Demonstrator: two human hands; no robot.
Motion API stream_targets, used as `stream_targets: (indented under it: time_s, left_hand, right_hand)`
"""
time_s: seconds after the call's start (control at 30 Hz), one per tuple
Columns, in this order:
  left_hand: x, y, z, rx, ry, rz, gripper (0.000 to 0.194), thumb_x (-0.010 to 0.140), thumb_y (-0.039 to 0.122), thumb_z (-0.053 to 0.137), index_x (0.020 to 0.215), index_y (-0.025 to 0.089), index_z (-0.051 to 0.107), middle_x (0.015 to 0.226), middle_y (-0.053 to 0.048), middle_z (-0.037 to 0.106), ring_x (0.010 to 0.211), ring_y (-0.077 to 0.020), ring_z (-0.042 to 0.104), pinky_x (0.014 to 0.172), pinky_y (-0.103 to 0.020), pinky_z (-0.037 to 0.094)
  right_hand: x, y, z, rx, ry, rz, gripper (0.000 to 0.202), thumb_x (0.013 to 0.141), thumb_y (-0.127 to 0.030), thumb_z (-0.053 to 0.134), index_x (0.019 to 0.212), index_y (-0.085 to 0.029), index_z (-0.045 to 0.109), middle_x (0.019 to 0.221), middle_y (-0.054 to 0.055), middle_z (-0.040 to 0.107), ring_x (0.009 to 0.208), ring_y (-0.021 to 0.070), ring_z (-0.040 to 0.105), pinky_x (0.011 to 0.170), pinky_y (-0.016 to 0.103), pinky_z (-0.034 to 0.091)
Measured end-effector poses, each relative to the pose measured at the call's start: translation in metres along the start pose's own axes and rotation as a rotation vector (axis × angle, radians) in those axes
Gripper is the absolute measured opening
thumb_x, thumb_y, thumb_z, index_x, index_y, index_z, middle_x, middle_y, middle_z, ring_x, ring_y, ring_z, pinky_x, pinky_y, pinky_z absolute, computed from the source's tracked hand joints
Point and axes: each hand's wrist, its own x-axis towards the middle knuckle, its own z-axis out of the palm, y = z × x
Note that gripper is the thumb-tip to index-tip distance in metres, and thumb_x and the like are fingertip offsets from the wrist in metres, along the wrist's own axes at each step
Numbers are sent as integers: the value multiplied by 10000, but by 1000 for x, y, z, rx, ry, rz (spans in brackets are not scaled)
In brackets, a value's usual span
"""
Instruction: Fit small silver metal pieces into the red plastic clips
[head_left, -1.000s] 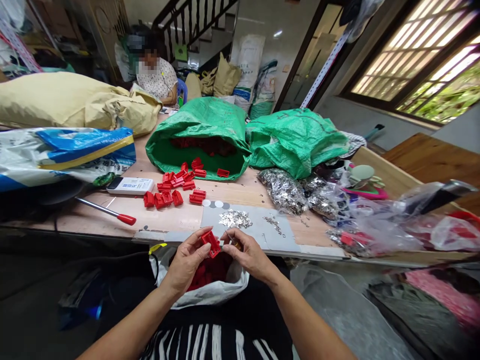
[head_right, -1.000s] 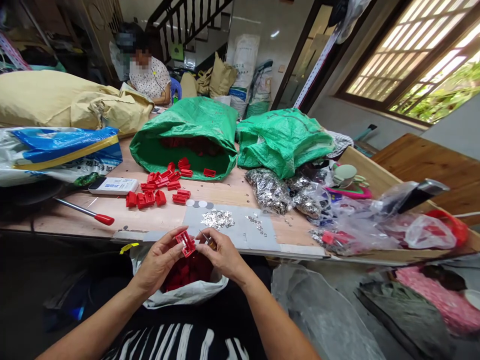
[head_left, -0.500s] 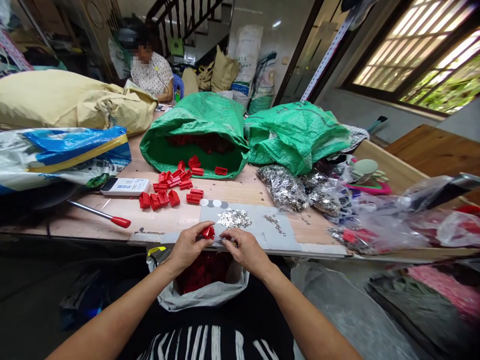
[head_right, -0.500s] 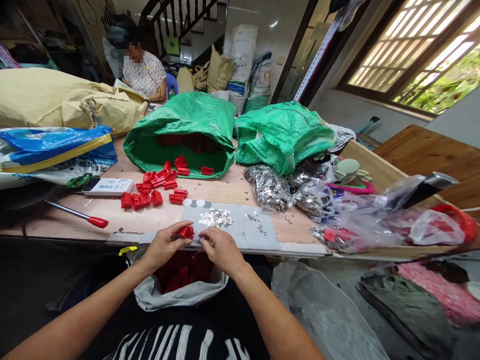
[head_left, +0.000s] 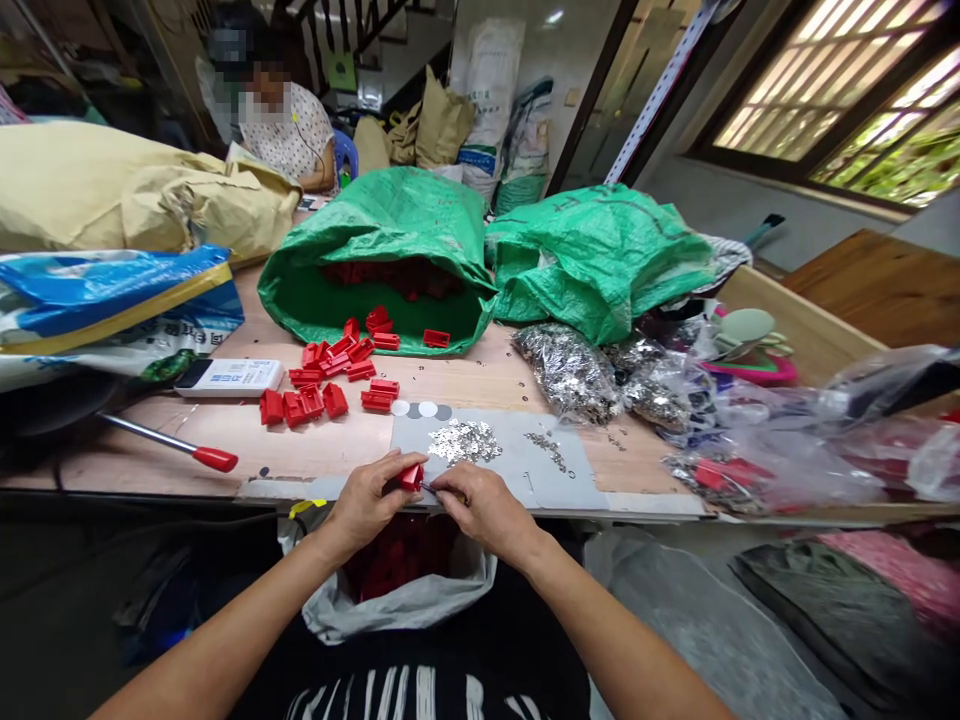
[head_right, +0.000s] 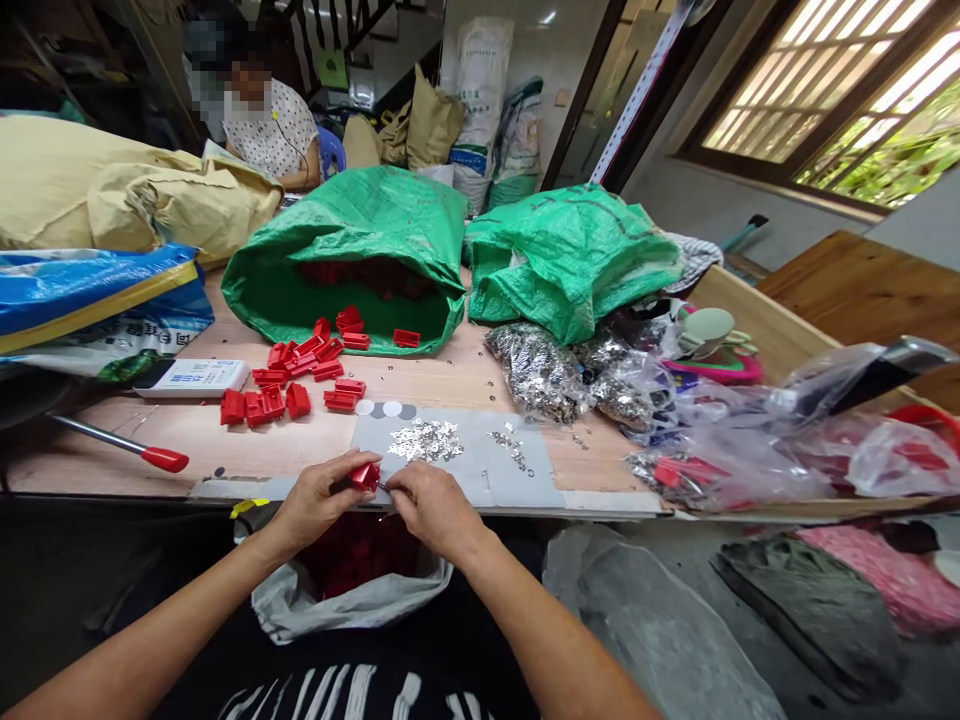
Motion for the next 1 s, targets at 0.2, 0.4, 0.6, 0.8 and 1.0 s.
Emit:
stream_targets:
  time_s: [0.2, 0.4, 0.6, 0.8, 1.0]
  left_hand:
    - [-1, -3, 1, -16, 13, 17, 406, 691, 164, 717, 1075, 295, 704, 1044, -20, 737, 1055, -238, 646, 1040, -407, 396]
    - [0, -5, -1, -20, -7, -9, 405, 685, 179, 725, 1071, 299, 707, 1041, -21, 737, 1065, -249, 639, 1029, -414, 407]
    - [0, -3, -3, -40, -13, -18, 391, 679, 196, 735, 1057, 297, 713, 1025, -23, 739, 1076, -260, 634, 1027, -421, 410]
    - [-1, -3, -1, -11, -13, -32, 378, 682, 184, 734, 1044, 296, 717, 1011, -27, 741, 1045, -263, 649, 1005, -418, 431]
    - [-2, 0, 0, -32, -8, -40, 345, 696, 184, 716, 1026, 284, 720, 1008, -30, 739, 1002, -246, 659, 963, -383, 460]
  right_hand:
    - [-1, 2, 2, 17, 14, 9, 190, 846, -103, 537, 932, -193, 681, 865, 42, 647, 824, 154, 596, 758, 263, 443]
    - [1, 2, -3, 83, -10, 34, 181, 819, -81, 559, 922, -187, 663, 852, 28, 659, 803, 147, 596, 740, 256, 438]
    - [3, 1, -2, 87, -28, 27, 185, 827, -78, 550, 916, -201, 656, 868, 30, 664, 828, 154, 602, 748, 261, 443]
    - [1, -1, 2, 51, -21, 74, 148, 859, -115, 539, 910, -188, 656, 875, 55, 649, 839, 170, 602, 760, 281, 460]
    - [4, -7, 5, 31, -31, 142, 152, 865, -123, 527, 910, -200, 649, 872, 55, 632, 803, 171, 599, 724, 281, 457]
